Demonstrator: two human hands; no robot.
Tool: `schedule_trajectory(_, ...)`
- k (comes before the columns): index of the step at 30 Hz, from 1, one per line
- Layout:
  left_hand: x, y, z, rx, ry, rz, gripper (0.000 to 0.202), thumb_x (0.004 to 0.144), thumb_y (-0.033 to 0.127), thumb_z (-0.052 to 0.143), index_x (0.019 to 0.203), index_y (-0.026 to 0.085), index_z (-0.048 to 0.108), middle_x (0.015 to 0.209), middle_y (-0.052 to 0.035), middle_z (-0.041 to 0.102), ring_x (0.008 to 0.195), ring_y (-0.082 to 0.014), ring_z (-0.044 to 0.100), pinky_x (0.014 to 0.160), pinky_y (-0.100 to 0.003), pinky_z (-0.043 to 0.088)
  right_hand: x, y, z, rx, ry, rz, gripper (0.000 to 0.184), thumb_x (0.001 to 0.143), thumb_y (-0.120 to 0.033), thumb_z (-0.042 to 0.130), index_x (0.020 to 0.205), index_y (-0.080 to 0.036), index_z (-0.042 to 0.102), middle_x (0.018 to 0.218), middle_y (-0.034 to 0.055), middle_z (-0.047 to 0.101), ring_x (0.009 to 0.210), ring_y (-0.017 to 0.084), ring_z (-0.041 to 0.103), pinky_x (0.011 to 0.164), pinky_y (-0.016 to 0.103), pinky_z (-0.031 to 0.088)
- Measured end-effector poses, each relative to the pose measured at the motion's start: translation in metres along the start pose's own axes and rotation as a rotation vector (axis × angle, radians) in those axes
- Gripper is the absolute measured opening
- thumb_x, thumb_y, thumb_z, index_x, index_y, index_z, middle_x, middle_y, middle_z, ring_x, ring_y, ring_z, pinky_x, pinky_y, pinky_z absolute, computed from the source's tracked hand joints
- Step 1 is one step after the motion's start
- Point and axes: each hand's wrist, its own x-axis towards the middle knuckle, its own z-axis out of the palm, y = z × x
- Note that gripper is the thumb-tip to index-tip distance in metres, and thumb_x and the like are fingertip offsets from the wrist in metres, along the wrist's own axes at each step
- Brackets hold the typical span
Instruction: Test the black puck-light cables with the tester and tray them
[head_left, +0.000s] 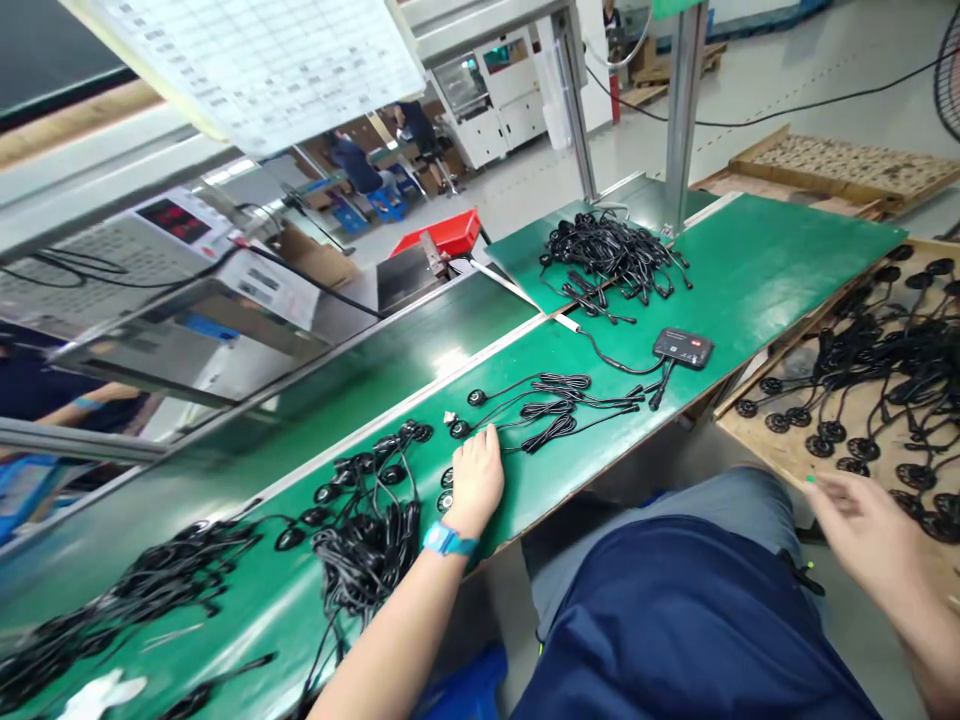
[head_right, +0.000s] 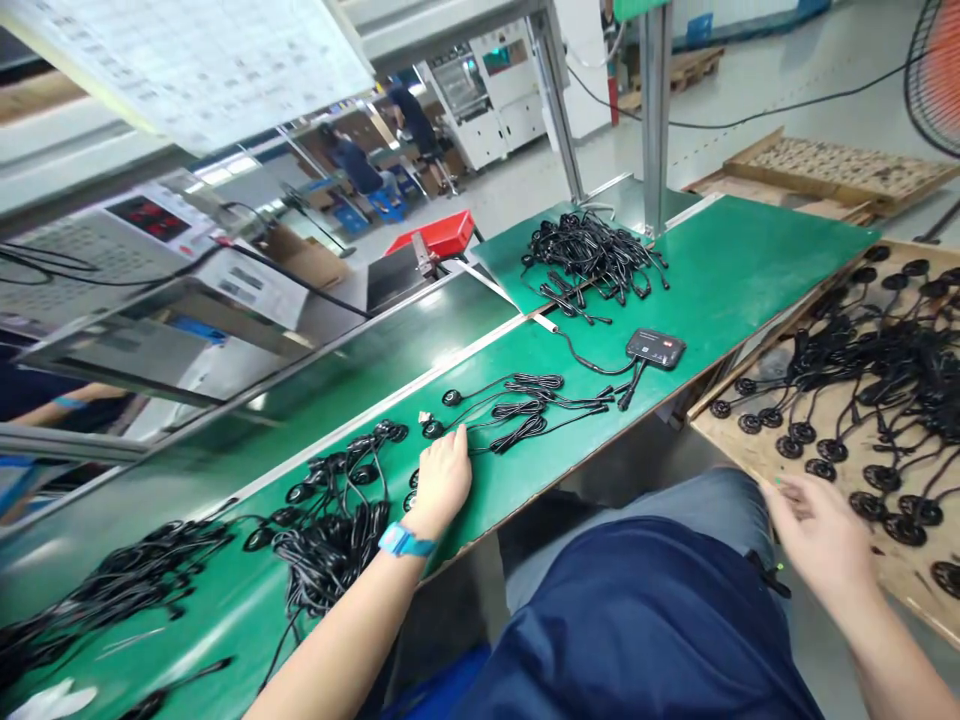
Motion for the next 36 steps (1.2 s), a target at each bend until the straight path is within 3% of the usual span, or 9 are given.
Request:
schedule_trajectory(3,0.011,0.002,-0.011,-0.058,-0.105,0.003,0.037,0.094,0.007,0.029,0.109,0.006,0.062,0.102,-0.0227,0.066,0.096,-0.0316,0.065,0.086,-0.043,0.050,-0.010,-0.041,0.030,0.115,-0.261,-0.087,0.034,0.094,-0.061,0.061,0.099,-0.029,0.070,0.100,0.0098,0.071,0.078,0.024,0.068,0.069,0.041,0.058)
schedule_trajectory(6,0.011,-0.001,-0.020,-0.135,-0.171,0.042,0.020,0.090,0.010,0.040,0.094,0.011,0.060,0.091,-0.0180,0.066,0.084,-0.0274,0.065,0.078,-0.038,0.048,-0.023,-0.080,0.048,0.230,-0.485,-0.152,0.026,0.099,-0.050,0.058,0.099,-0.026,0.069,0.099,0.0074,0.070,0.085,0.022,0.067,0.079,0.038,0.057)
schedule_trajectory(10,0.005,-0.002,-0.033,-0.279,-0.277,0.090,0.007,0.086,0.016,0.047,0.082,0.018,0.052,0.080,-0.0103,0.067,0.074,-0.0219,0.063,0.070,-0.033,0.047,-0.034,-0.119,0.056,0.324,-0.741,-0.165,0.022,0.101,-0.041,0.056,0.092,-0.024,0.067,0.088,0.0050,0.067,0.079,0.020,0.063,0.074,0.035,0.054)
schedule_trajectory(12,-0.003,0.006,-0.041,-0.552,-0.376,0.055,0.008,0.090,0.023,0.044,0.084,0.019,0.049,0.080,-0.0078,0.069,0.064,-0.0173,0.059,0.061,-0.029,0.044,-0.036,-0.135,0.058,0.370,-0.824,-0.182,0.020,0.100,-0.038,0.057,0.091,-0.023,0.066,0.087,0.0041,0.066,0.078,0.018,0.062,0.074,0.033,0.052)
schedule_trajectory(16,-0.026,0.044,-0.058,-1.521,-0.631,-0.171,0.032,0.086,0.041,0.064,0.102,0.019,0.047,0.082,-0.0041,0.071,0.052,-0.0102,0.048,0.048,-0.022,0.031,-0.034,-0.171,0.061,0.514,-0.913,-0.212,0.016,0.098,-0.037,0.064,0.097,-0.021,0.067,0.090,0.0033,0.064,0.076,0.015,0.060,0.073,0.029,0.050)
schedule_trajectory(21,-0.045,0.109,-0.076,-2.061,-0.664,-0.477,0.047,0.070,0.023,0.084,0.107,0.014,0.057,0.078,0.0011,0.062,0.060,-0.0079,0.052,0.051,-0.017,0.038,-0.033,-0.202,0.065,0.601,-0.925,-0.272,0.026,0.094,-0.042,0.072,0.103,-0.018,0.068,0.093,0.0029,0.063,0.069,0.012,0.056,0.070,0.028,0.048)
schedule_trajectory(28,-0.047,0.163,-0.089,-2.390,-0.607,-0.729,0.012,0.088,0.010,0.065,0.099,0.009,0.065,0.084,-0.0048,0.060,0.069,-0.0111,0.058,0.057,-0.019,0.049,-0.043,-0.187,0.066,0.458,-0.656,-0.326,0.022,0.099,-0.040,0.067,0.097,-0.018,0.063,0.084,0.0013,0.059,0.070,0.014,0.053,0.069,0.030,0.045)
schedule_trajectory(32,-0.048,0.181,-0.089,-2.431,-0.595,-0.812,0.011,0.093,0.005,0.056,0.089,0.009,0.065,0.089,-0.0068,0.061,0.075,-0.0120,0.061,0.063,-0.020,0.053,-0.051,-0.173,0.066,0.373,-0.475,-0.404,0.020,0.099,-0.037,0.068,0.095,-0.020,0.059,0.094,0.0061,0.064,0.083,0.019,0.058,0.078,0.035,0.049)
schedule_trajectory(36,-0.047,0.194,-0.096,-2.482,-0.613,-0.805,0.016,0.096,0.005,0.054,0.083,0.009,0.063,0.090,-0.0067,0.061,0.075,-0.0113,0.060,0.066,-0.021,0.055,-0.052,-0.163,0.066,0.414,-0.440,-0.153,0.031,0.087,-0.038,0.081,0.094,-0.021,0.056,0.094,0.0043,0.064,0.087,0.020,0.058,0.080,0.036,0.049)
